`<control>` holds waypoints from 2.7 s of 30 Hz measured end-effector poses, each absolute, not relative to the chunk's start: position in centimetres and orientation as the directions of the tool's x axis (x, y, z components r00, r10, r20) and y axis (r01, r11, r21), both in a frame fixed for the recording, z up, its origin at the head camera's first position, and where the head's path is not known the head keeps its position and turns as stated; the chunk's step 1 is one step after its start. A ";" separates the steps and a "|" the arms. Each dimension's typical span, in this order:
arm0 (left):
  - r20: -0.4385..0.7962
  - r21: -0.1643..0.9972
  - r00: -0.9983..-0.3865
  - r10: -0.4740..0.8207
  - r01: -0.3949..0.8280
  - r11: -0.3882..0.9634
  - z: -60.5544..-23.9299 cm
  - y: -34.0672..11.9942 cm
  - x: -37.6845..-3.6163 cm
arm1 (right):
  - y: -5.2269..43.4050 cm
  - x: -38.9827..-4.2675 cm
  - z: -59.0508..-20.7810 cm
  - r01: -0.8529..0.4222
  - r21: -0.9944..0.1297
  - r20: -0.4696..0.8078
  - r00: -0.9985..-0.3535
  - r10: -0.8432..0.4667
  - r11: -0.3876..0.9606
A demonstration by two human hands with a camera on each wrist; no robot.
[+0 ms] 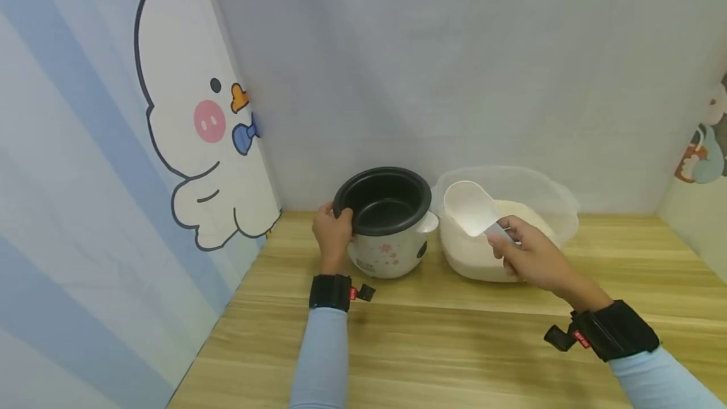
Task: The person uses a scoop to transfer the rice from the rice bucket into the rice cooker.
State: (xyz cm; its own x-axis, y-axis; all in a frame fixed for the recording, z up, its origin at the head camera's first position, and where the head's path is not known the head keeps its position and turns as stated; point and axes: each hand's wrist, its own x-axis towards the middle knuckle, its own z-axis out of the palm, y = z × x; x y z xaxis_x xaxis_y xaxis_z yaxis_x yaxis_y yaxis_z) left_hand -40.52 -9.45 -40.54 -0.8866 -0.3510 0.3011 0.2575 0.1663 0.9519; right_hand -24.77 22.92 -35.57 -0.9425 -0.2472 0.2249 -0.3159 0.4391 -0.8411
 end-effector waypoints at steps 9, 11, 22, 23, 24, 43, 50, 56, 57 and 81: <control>0.271 0.959 -0.898 -0.347 0.221 0.176 -40.8 -9.7 -40.4 | 24.8 -26.9 -35.0 -0.326 -0.592 0.432 -0.900 -0.051 0.737; 0.272 0.959 -0.895 -0.354 0.221 0.178 -40.9 -9.6 -40.4 | 25.2 -27.4 -34.9 -0.326 -0.550 0.478 -0.878 -0.030 0.768; 0.283 0.956 -0.888 -0.362 0.231 0.179 -40.3 -9.0 -40.4 | 27.4 -29.8 -33.9 -0.321 -0.322 0.543 -0.833 -0.104 0.891; 0.283 0.956 -0.888 -0.362 0.232 0.177 -40.3 -9.0 -40.4 | 27.5 -30.0 -33.8 -0.312 -0.313 0.527 -0.843 -0.109 0.897; 0.281 0.957 -0.889 -0.363 0.232 0.173 -40.3 -9.0 -40.3 | 27.6 -30.2 -33.8 -0.294 -0.312 0.502 -0.859 -0.106 0.903; 0.269 0.961 -0.890 -0.369 0.221 0.168 -40.4 -9.1 -40.7 | 28.3 -31.7 -33.2 0.030 -0.175 0.037 -0.999 0.037 0.984; 0.266 0.962 -0.888 -0.376 0.221 0.160 -40.3 -9.0 -40.8 | 28.2 -32.6 -33.7 0.004 -0.141 -0.012 -1.000 0.002 0.990; 0.254 0.966 -0.891 -0.377 0.213 0.147 -40.2 -9.1 -40.7 | 27.9 -33.2 -33.8 -0.019 -0.090 -0.019 -1.000 -0.021 0.996; 0.253 0.966 -0.890 -0.379 0.212 0.146 -40.2 -9.1 -40.7 | 27.8 -33.3 -33.9 -0.022 -0.086 -0.020 -1.000 -0.024 0.996; 0.234 0.972 -0.890 -0.391 0.200 0.126 -40.5 -8.8 -40.7 | 26.4 -35.2 -34.3 -0.262 -0.078 -0.277 -0.921 -0.273 0.962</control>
State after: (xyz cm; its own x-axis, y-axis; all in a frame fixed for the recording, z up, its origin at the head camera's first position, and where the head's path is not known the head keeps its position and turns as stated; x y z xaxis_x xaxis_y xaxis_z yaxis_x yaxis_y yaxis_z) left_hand -40.68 -8.80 -40.48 -0.8901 -0.3914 0.2336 0.1998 0.1257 0.9717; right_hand -35.22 26.43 -34.26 -0.9212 -0.2731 -0.2771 -0.2618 0.9620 -0.0777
